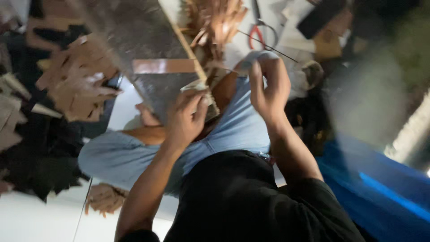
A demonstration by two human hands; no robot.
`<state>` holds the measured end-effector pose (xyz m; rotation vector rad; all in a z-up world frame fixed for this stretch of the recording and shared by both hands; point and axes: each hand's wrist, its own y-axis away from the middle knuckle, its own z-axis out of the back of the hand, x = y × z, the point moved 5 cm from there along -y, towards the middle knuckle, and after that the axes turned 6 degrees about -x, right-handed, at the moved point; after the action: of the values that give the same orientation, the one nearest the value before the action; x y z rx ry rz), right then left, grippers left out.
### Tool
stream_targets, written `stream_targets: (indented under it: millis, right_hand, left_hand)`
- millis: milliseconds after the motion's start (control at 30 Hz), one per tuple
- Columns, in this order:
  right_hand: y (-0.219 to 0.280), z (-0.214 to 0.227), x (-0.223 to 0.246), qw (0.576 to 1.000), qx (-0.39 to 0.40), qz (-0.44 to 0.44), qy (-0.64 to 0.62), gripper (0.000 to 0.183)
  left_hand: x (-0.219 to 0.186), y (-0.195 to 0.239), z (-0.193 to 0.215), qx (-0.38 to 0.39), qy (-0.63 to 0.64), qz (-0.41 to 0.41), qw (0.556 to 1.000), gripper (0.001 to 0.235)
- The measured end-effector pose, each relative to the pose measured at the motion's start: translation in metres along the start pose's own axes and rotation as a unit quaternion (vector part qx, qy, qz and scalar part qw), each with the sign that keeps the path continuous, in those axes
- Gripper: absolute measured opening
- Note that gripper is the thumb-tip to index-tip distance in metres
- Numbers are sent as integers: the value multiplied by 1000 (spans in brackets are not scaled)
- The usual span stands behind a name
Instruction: The person sits on the floor and smooths the edges of small leather strips using a white block against a wooden board. They handle the strips one at a time, rubbing them along the board, then place the finished pieces on the floor.
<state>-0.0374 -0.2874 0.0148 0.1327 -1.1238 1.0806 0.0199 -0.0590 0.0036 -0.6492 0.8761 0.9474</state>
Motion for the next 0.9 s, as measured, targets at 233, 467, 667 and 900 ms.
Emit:
stream_targets:
  millis: [233, 467, 667, 900]
  right_hand:
    - [65, -30, 92, 928, 193, 304, -95, 28]
    - [36, -57, 47, 971, 205, 120, -23, 21]
    - [18, -64, 51, 949, 270, 160, 0, 25]
    - [4, -61, 53, 939, 293, 181, 8, 19]
  left_hand:
    - [4, -6, 7, 33, 122, 196, 972, 32]
    - [-8, 4, 26, 63, -272, -161, 947, 37]
    - [10, 7, 15, 26, -198, -118, 973, 30]
    - [17, 3, 10, 11, -140, -108, 984, 25]
